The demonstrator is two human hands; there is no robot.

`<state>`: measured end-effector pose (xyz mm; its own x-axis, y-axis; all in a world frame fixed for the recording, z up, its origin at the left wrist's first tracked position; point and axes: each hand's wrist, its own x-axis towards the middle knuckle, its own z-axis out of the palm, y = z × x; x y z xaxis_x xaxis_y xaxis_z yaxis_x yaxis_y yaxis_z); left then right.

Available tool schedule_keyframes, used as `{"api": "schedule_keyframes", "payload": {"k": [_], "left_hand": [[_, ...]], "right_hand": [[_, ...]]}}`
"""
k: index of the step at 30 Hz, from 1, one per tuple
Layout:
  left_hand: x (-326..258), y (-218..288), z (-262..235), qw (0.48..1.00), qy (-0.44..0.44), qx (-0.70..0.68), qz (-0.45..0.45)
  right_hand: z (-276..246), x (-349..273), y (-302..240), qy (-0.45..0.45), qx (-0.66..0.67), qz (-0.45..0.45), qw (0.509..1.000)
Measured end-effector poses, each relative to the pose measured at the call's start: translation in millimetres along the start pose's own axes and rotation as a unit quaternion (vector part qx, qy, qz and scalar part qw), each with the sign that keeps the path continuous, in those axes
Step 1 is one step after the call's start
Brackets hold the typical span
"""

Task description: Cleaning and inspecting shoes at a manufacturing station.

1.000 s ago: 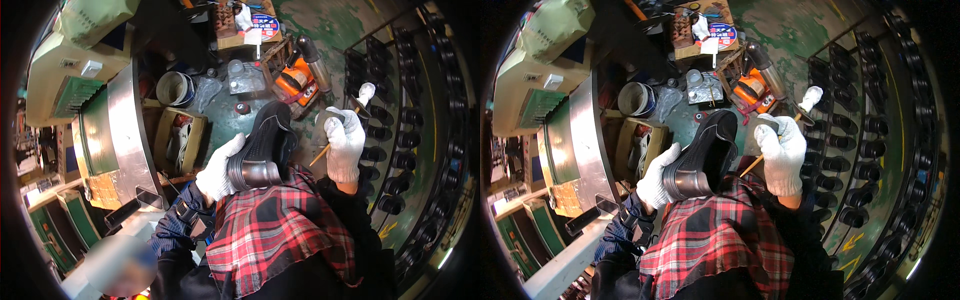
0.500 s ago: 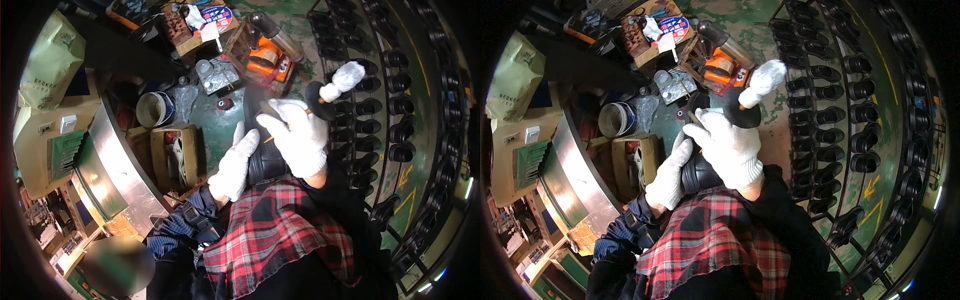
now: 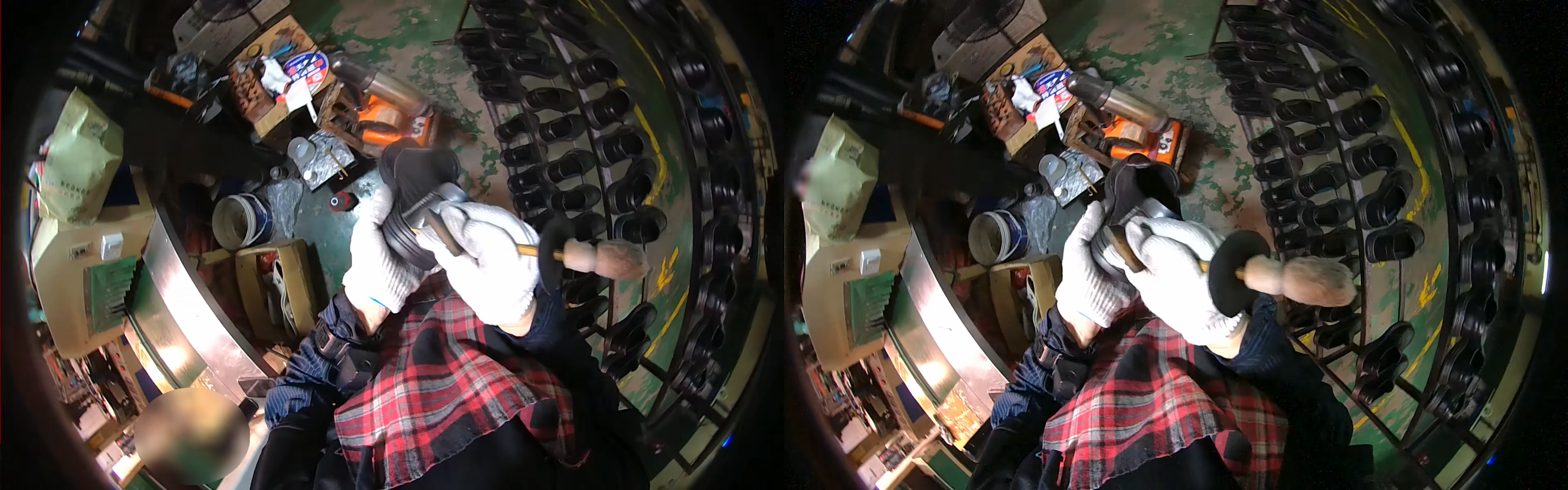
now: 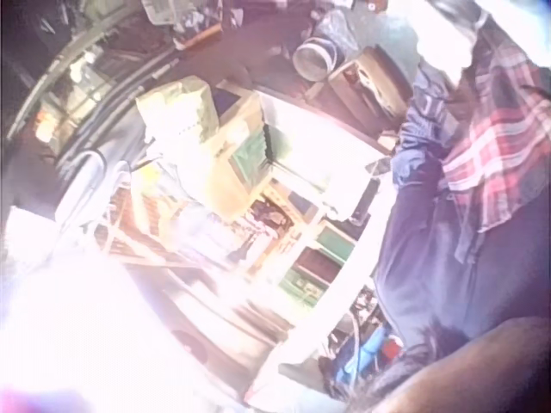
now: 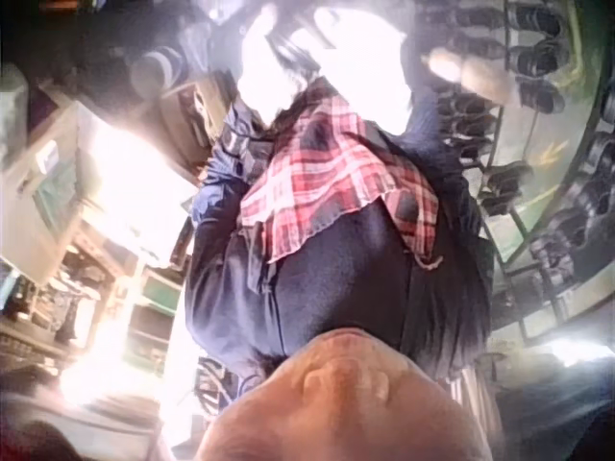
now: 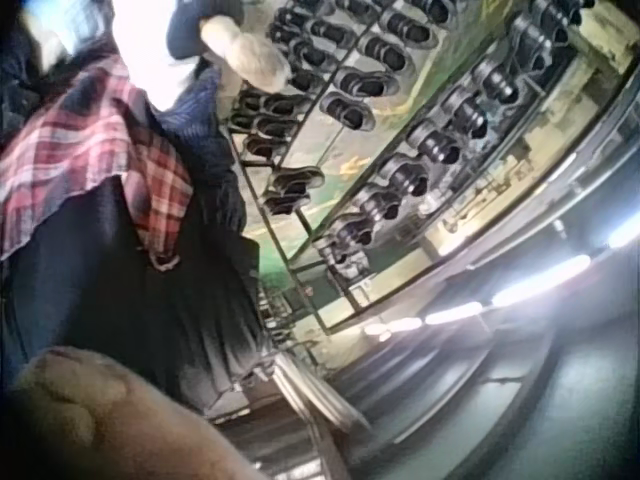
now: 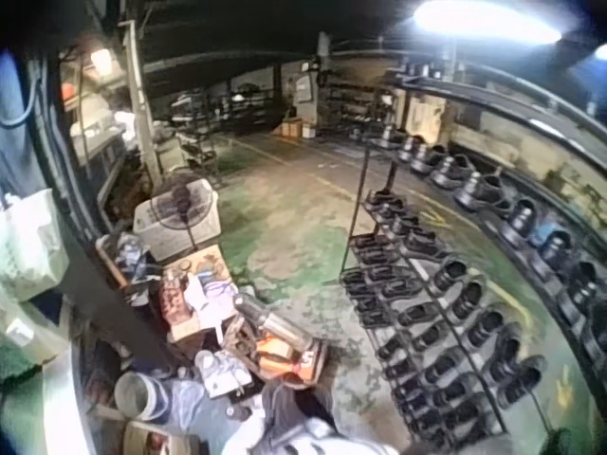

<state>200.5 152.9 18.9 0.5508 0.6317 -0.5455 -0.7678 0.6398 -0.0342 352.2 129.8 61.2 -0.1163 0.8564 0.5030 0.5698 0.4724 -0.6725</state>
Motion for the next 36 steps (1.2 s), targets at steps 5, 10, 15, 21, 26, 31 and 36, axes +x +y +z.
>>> {"api": "schedule_keyframes", "payload": {"k": [5,10,15,21,26,31,36], "left_hand": [[9.8,-23.3,26.3,0.994,-0.052,-0.014,-0.096],[6.3,-46.9,37.8,0.98,-0.05,0.187,-0.046],[42.2,-55.7,46.9,0.964,-0.022,0.23,-0.135],[50.8,-96.2,24.0,0.903,-0.018,0.287,-0.321],[87.3,-153.2,-8.8,0.83,0.108,0.214,-0.504],[106.6,-245.2,-18.1,0.791,-0.02,0.37,-0.488],[109.9,-275.3,-6.2,0.744,-0.056,0.398,-0.534]], "right_hand": [[-47.6,-19.3,-1.0,0.062,-0.061,0.076,0.993],[-84.4,-47.6,17.5,0.186,-0.196,0.106,0.957],[-124.0,-84.8,19.3,0.334,0.016,0.316,0.888],[-144.7,-114.1,5.2,0.172,0.21,0.382,0.883],[-142.5,-178.1,6.5,0.098,-0.035,0.376,0.921],[-190.8,-235.1,3.8,0.16,-0.199,0.312,0.915],[-266.5,-315.0,85.2,-0.004,-0.47,0.284,0.836]]}}
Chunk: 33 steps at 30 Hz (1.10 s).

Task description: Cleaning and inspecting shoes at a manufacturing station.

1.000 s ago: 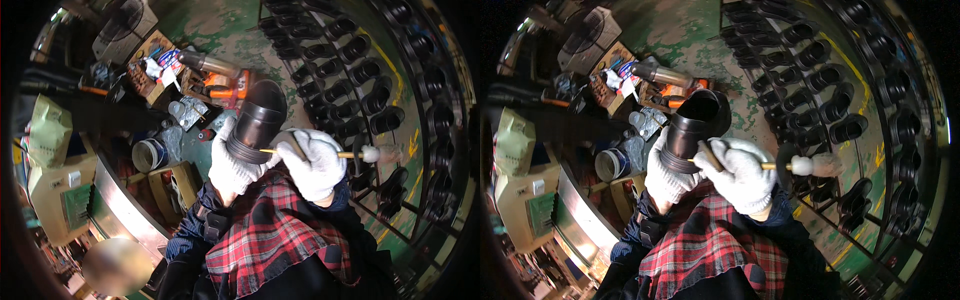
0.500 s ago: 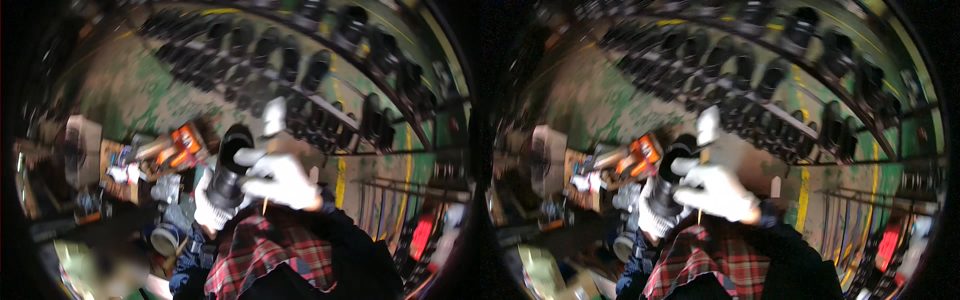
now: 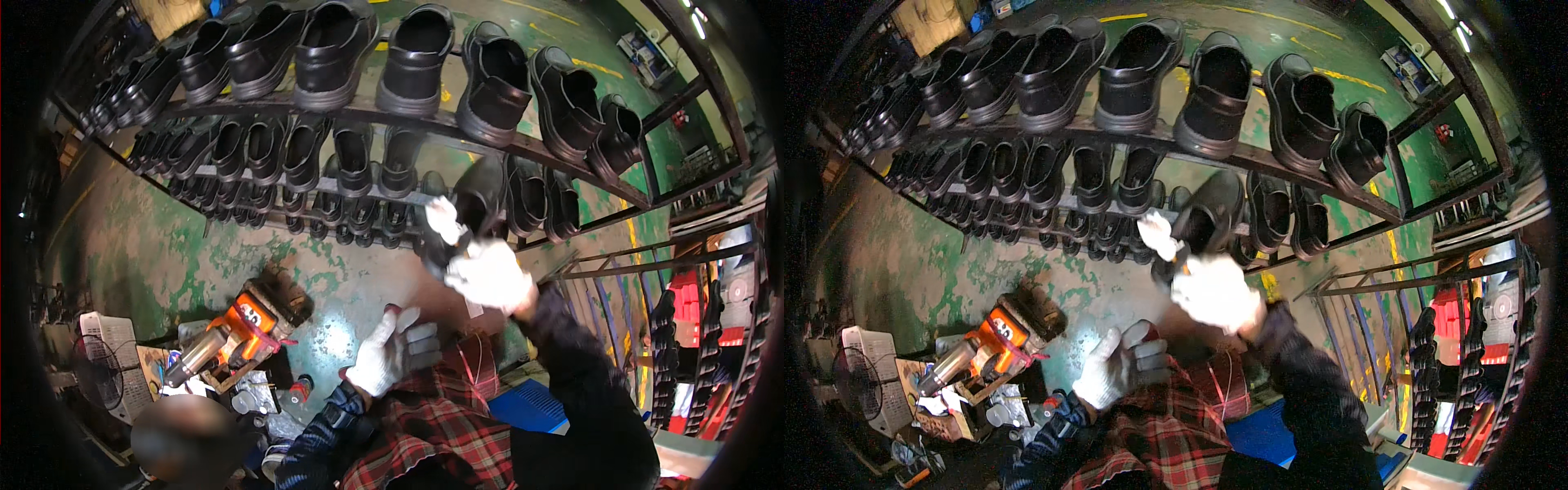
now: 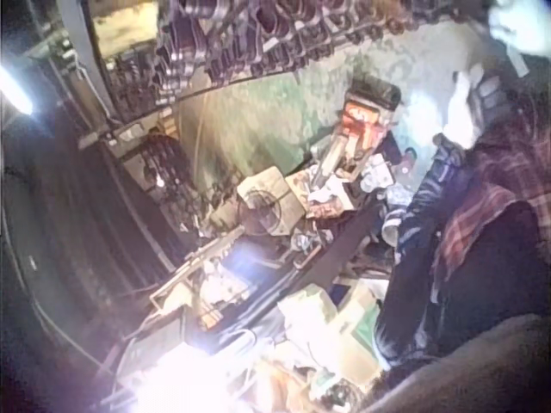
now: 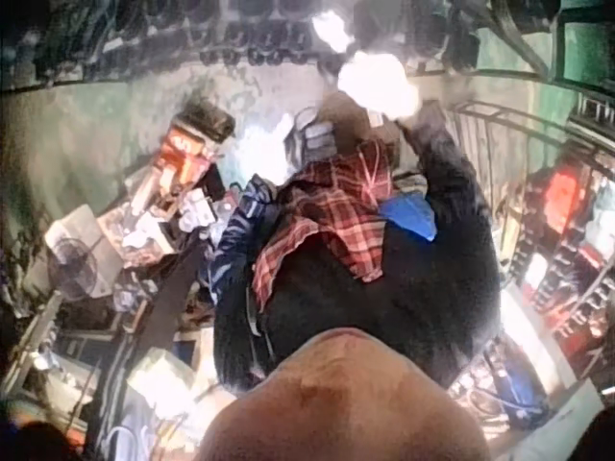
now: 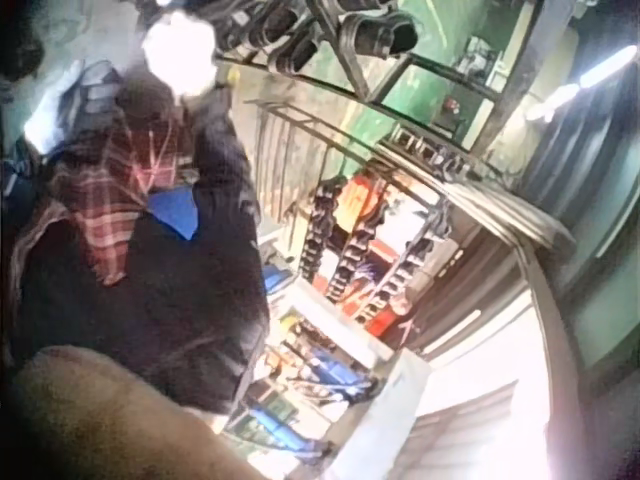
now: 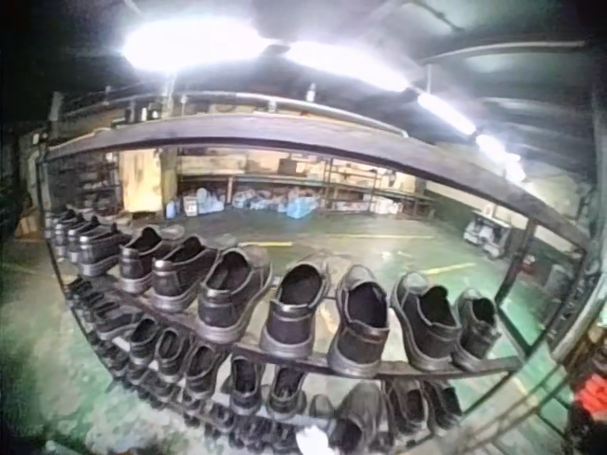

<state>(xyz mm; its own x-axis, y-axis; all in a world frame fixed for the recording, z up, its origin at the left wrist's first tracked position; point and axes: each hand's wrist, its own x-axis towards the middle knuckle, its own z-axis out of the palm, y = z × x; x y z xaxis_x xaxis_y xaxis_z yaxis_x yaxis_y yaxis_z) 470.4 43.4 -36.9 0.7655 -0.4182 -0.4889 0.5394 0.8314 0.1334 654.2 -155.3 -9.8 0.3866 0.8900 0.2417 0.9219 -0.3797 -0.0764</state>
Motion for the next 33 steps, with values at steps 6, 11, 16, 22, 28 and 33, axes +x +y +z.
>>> {"api": "schedule_keyframes", "payload": {"k": [6,11,16,22,28,33], "left_hand": [[-16.5,-10.5,-51.9,0.993,0.08,-0.064,0.064],[-72.9,-19.6,-83.6,0.949,0.26,-0.1,0.146],[-111.4,-41.7,-118.1,0.923,0.304,-0.156,0.176],[-125.4,-55.2,-132.3,0.937,0.285,-0.092,0.18],[-153.0,-53.7,-150.1,0.953,0.223,-0.079,0.188],[-189.4,-56.4,-170.5,0.976,0.144,-0.072,0.146]], "right_hand": [[78.7,43.2,112.3,-0.004,0.02,0.111,0.994],[72.9,22.2,93.4,0.159,0.026,0.165,0.973],[28.3,-50.6,147.8,-0.105,-0.049,0.526,0.843],[41.4,-48.2,133.4,-0.148,-0.105,0.495,0.85],[44.8,-83.3,101.4,-0.142,-0.152,0.354,0.912],[14.0,-7.4,-115.3,-0.147,0.1,0.461,0.869]]}}
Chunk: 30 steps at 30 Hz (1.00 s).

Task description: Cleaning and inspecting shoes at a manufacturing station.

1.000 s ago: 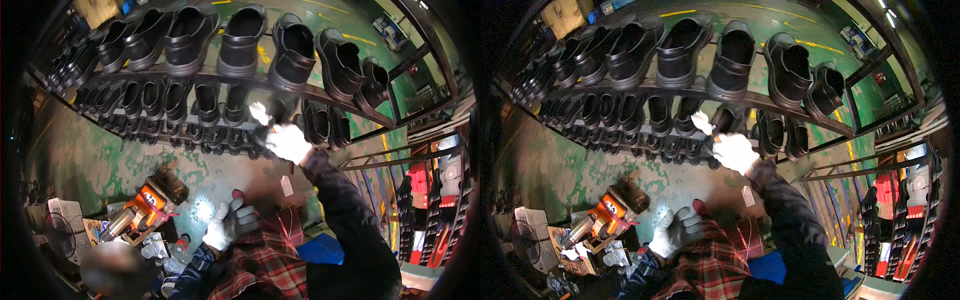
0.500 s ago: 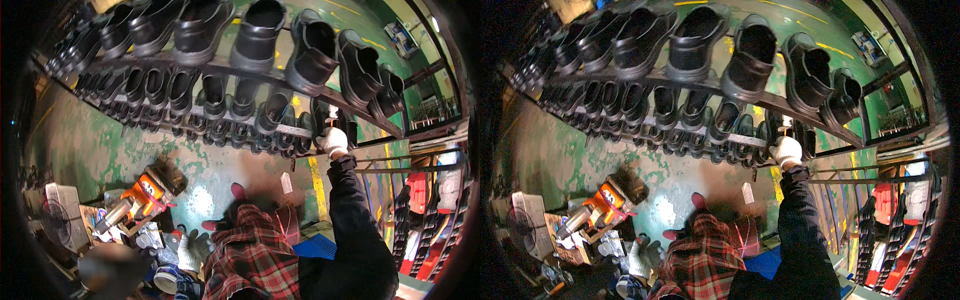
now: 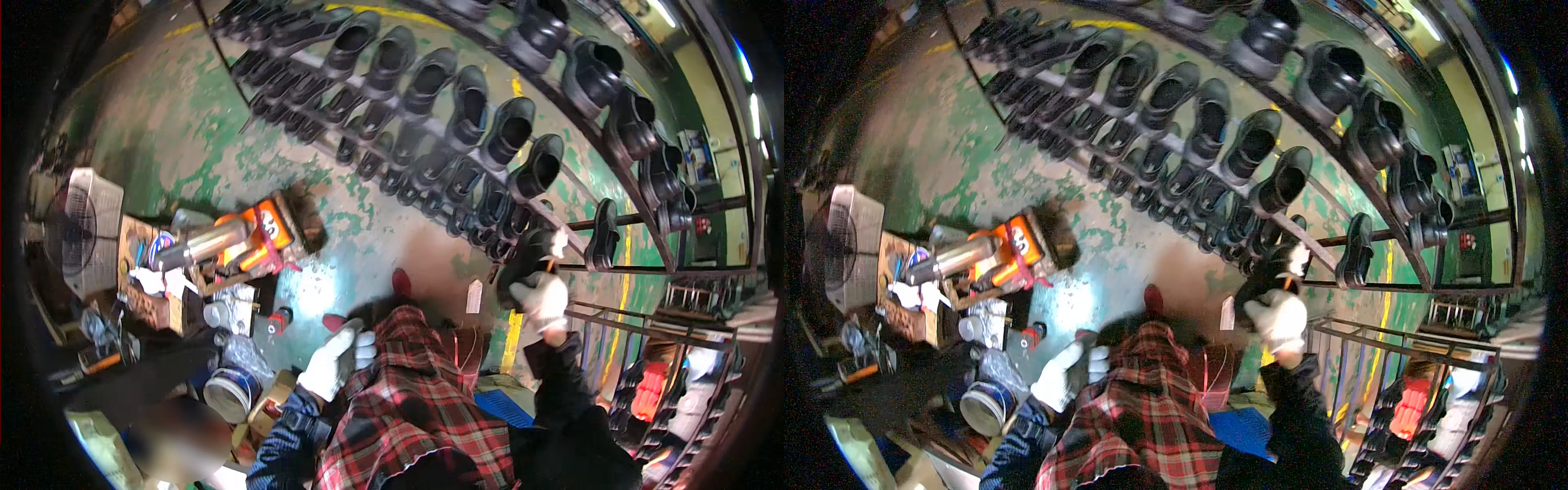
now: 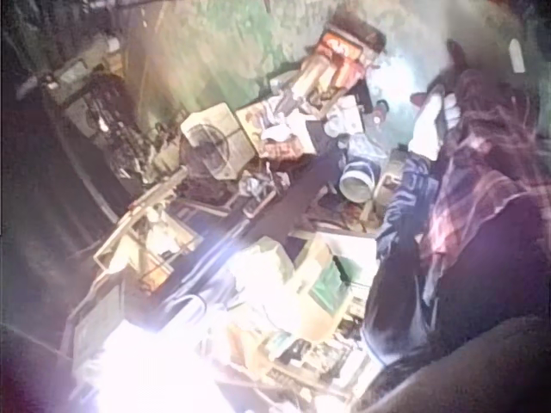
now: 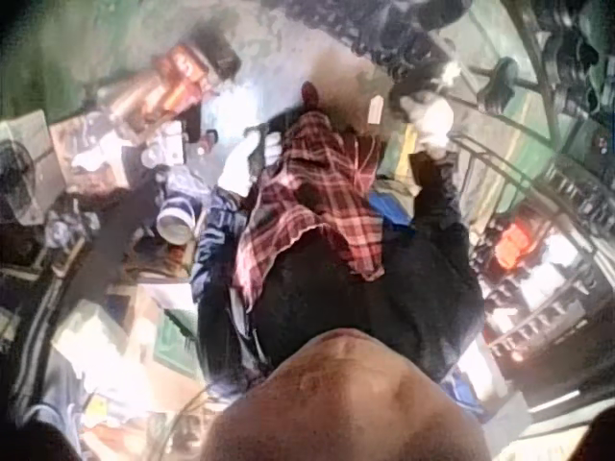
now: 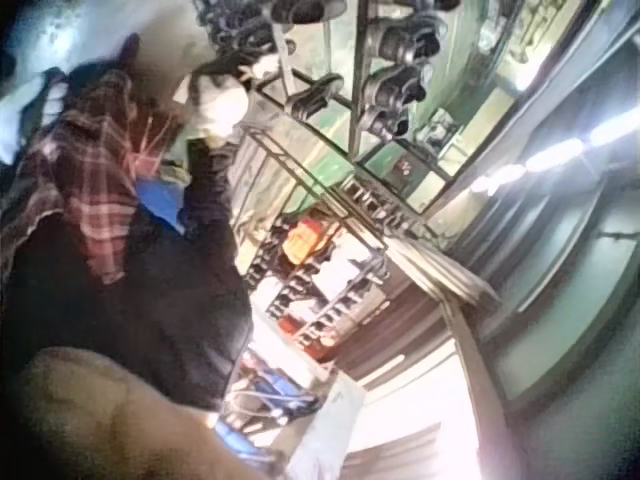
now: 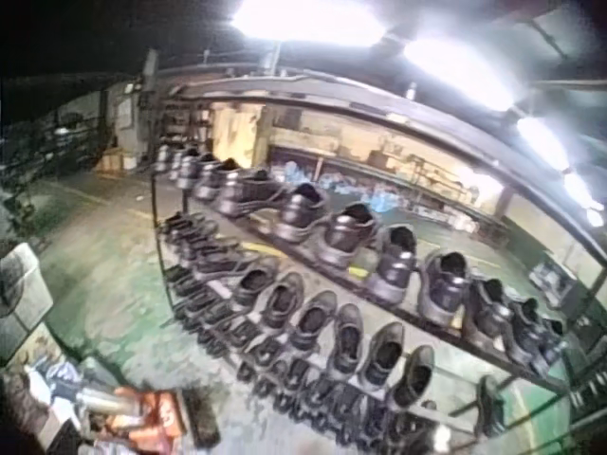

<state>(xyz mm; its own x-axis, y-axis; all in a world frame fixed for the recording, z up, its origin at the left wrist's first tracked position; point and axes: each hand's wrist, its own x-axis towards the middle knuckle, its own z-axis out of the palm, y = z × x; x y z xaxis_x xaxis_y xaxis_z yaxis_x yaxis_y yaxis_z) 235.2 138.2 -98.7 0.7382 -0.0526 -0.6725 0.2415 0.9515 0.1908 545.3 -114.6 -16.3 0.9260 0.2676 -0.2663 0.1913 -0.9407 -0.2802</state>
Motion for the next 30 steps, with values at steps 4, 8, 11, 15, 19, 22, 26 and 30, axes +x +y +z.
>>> {"api": "schedule_keyframes", "payload": {"k": [4,8,11,15,19,22,26,30], "left_hand": [[8.4,0.6,-20.2,0.997,-0.038,0.009,-0.06],[-16.4,7.2,9.8,0.992,-0.016,0.103,0.072],[-22.0,11.2,-6.7,0.978,-0.12,-0.1,0.139],[-11.7,18.7,-45.6,0.956,-0.094,-0.185,0.208],[1.0,2.1,-83.6,0.918,-0.115,-0.332,0.185],[9.6,-8.1,-87.4,0.916,0.084,-0.306,0.244],[27.8,5.3,-31.0,0.851,-0.007,-0.372,0.371],[43.1,48.1,-14.1,0.901,0.098,-0.347,0.24]], "right_hand": [[63.1,-57.8,-69.0,-0.113,0.286,-0.002,0.952],[98.6,-100.2,-142.5,-0.161,0.337,-0.186,0.909],[96.4,-117.6,-188.6,-0.171,0.277,-0.294,0.899],[97.7,-96.2,-213.8,-0.308,0.239,-0.375,0.841],[79.5,-32.1,-236.5,-0.323,0.47,-0.141,0.809],[82.1,45.2,-257.4,-0.365,0.461,-0.092,0.804],[123.6,100.1,-294.5,-0.44,0.48,-0.105,0.752],[144.2,119.0,-292.7,-0.493,0.559,0.023,0.666]]}}
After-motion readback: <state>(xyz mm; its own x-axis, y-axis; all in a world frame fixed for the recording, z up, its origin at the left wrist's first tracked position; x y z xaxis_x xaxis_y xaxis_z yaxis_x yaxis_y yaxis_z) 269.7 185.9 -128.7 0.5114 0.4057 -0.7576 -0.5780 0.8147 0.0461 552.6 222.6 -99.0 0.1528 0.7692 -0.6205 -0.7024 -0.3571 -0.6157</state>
